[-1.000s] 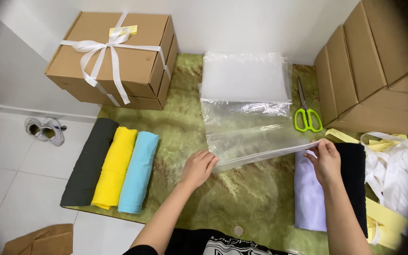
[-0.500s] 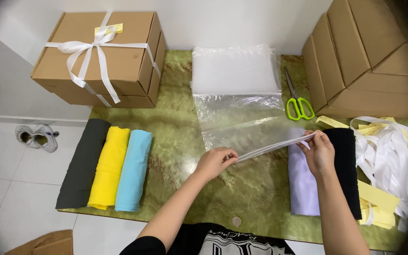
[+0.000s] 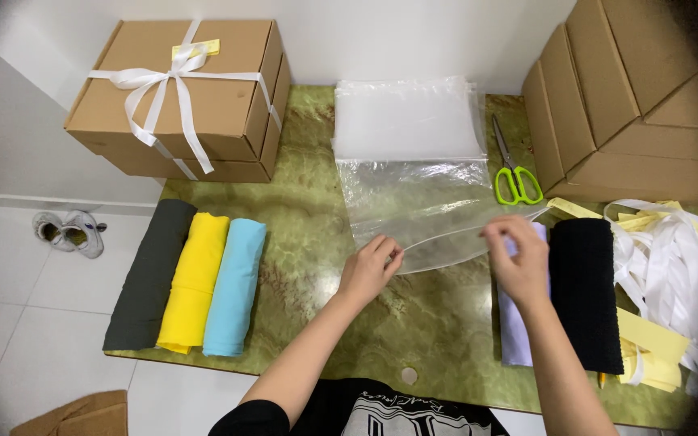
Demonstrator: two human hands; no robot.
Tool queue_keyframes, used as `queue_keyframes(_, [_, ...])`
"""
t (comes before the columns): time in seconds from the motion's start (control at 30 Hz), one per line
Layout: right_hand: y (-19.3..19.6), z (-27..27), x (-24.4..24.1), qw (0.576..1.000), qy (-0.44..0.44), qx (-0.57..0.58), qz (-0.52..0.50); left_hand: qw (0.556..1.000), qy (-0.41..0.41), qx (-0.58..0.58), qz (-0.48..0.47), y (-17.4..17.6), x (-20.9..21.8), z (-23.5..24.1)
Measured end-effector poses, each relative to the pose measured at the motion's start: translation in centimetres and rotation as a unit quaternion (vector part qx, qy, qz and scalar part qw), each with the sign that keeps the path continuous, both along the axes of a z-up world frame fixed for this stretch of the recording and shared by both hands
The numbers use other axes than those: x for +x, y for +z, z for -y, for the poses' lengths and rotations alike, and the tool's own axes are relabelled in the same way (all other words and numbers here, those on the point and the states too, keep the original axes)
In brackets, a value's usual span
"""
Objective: The person writes on a yellow sticky note attached to a cardboard box with a pencil, then places the box aside. They then place a folded light blue cloth into a clear plastic bag, seal it, and place the bagged cloth into an open cardboard box.
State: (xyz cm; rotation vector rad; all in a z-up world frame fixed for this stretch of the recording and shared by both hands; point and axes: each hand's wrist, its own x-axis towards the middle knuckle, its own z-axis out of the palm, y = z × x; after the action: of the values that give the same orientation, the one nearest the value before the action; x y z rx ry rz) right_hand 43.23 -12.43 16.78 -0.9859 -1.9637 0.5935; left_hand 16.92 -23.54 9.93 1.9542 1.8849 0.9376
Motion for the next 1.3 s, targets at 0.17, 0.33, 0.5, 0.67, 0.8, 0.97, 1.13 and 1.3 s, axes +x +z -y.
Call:
queue_keyframes(0.17, [0.1,2.0,-5.7,0.969,0.105,-0.114,0.191,0.998,0.017,0.062,-0.014,1.0,0.8,0.3])
queue_keyframes(0.33, [-5.5,-0.2,-8.0,0.875,0.102,-0.282,0.38,0.992,0.019,0.125,0.019,2.6,0.8,1.0])
queue_keyframes(0.5, [-3.8,-0.7,-12.0,0.863,0.027,-0.161,0.478,0.982,0.031,0.184,-0.007,3.0,0.3,1.6])
queue_keyframes(0.67, [-4.4,-0.8,-13.3,0.789,0.045,-0.224,0.57,0.976,0.033,0.214,-0.008,2.8,-0.4,2.5])
queue_keyframes(0.8, [-3.1,-3.7,-16.2,0.891,0.031,-0.196,0.408,0.962,0.042,0.268,-0.01,2.6,-0.9,1.5])
queue_keyframes(0.97, [7.3,-4.9,-19.1,0.954,-0.017,-0.063,0.291,0.937,0.08,0.339,-0.034,5.5,-1.7,-1.7])
queue_keyframes(1.13, [-3.8,-7.9,-17.0,0.902,-0.044,-0.064,0.425,0.938,0.064,0.34,-0.007,6.0,-2.4,-2.0])
queue_keyframes(1.3, [-9.0,-7.7,-16.6,0.905,0.023,-0.229,0.358,0.956,0.058,0.279,-0.069,4.8,-2.5,0.7])
